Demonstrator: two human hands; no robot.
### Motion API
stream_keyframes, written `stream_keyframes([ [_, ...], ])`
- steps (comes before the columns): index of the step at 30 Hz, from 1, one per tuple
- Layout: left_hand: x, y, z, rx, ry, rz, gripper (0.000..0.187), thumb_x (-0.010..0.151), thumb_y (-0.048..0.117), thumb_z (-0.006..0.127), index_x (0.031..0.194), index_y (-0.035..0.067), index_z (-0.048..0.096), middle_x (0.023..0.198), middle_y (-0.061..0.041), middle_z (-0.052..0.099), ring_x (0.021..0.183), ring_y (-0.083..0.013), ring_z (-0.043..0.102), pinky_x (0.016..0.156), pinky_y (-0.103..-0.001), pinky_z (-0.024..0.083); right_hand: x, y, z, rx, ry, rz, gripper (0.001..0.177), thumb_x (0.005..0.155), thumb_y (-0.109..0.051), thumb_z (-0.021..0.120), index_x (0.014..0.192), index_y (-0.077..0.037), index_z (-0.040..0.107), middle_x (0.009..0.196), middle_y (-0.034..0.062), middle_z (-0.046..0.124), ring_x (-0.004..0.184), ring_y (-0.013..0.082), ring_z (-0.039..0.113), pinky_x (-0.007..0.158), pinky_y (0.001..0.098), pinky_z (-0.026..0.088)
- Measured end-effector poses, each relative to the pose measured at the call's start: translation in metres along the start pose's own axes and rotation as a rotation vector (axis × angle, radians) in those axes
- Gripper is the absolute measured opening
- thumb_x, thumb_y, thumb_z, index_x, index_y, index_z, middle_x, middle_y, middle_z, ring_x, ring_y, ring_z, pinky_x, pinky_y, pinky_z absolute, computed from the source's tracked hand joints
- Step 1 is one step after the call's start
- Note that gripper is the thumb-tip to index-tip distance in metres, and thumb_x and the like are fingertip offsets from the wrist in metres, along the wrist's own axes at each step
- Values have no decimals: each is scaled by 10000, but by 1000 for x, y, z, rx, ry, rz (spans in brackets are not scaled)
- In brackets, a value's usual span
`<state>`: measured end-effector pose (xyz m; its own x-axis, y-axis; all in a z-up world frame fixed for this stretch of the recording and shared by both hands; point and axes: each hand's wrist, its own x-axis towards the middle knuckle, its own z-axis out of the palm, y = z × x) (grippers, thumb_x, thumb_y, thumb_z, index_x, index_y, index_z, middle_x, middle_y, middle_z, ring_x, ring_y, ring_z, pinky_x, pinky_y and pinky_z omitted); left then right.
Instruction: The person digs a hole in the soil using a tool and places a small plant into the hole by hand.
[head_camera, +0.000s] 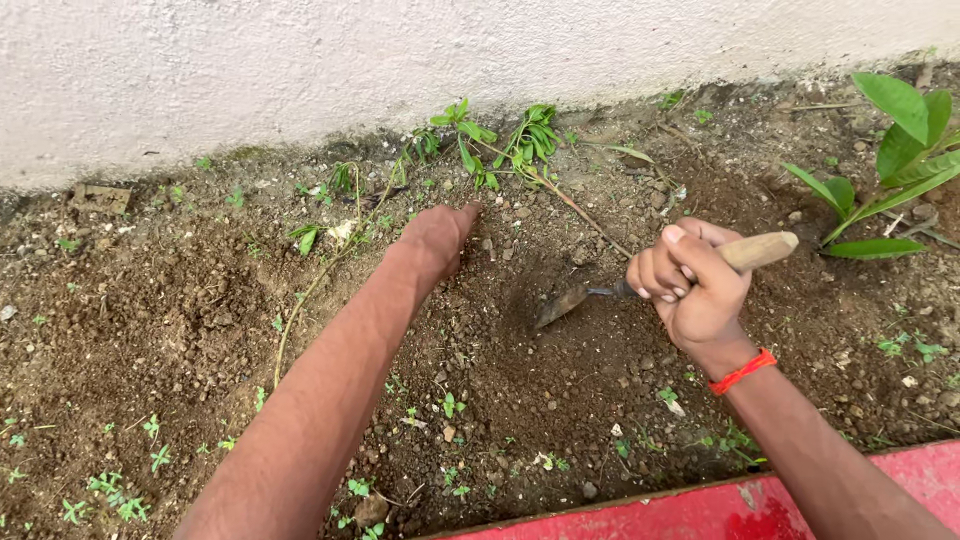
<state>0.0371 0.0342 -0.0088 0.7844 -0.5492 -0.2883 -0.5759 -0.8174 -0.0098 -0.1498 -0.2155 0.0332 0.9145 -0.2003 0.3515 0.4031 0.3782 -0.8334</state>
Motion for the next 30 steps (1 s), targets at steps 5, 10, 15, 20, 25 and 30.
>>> stream_keyframes([
  [5,-4,3,-3,103,1,-51,753,951,-159,489,1614,111,253,950,-147,697,712,-168,663,596,-276,630,2,-1,7,-43,-36,17,393,1032,-143,494,656,-101,387,537,-7,308,462,125,290,518,357,334],
  [10,2,7,8,198,-2,-60,357,1012,-35,529,1356,60,548,924,-153,667,726,-186,641,602,-287,600,6,-9,31,-73,-30,12,402,1029,-153,526,655,-102,387,540,-12,304,457,124,284,515,354,352],
  [15,10,6,12,301,-39,-28,299,1003,-51,530,1289,36,520,894,-151,665,735,-168,692,609,-268,622,45,-38,60,-139,-55,-198,459,1043,-209,579,644,-137,364,523,-17,283,401,116,279,369,312,299],
  [20,23,-4,18,229,0,-37,191,1014,2,550,1187,70,594,908,-133,654,749,-195,698,654,-295,610,52,-16,79,98,-271,-257,427,1024,-230,569,637,-103,442,572,26,396,425,120,380,417,321,377],
  [25,25,-3,20,145,83,-63,163,988,63,607,1140,109,640,986,-130,713,841,-231,731,729,-346,627,4,8,91,-269,-436,-169,349,949,-139,615,640,-108,457,551,-3,464,456,111,434,417,301,354],
  [30,11,4,6,147,111,-50,203,964,56,634,1161,100,653,1029,-141,718,893,-245,735,743,-351,627,-40,27,105,-592,-986,-343,356,925,-158,714,651,-146,487,568,-18,463,481,180,479,474,356,377],
])
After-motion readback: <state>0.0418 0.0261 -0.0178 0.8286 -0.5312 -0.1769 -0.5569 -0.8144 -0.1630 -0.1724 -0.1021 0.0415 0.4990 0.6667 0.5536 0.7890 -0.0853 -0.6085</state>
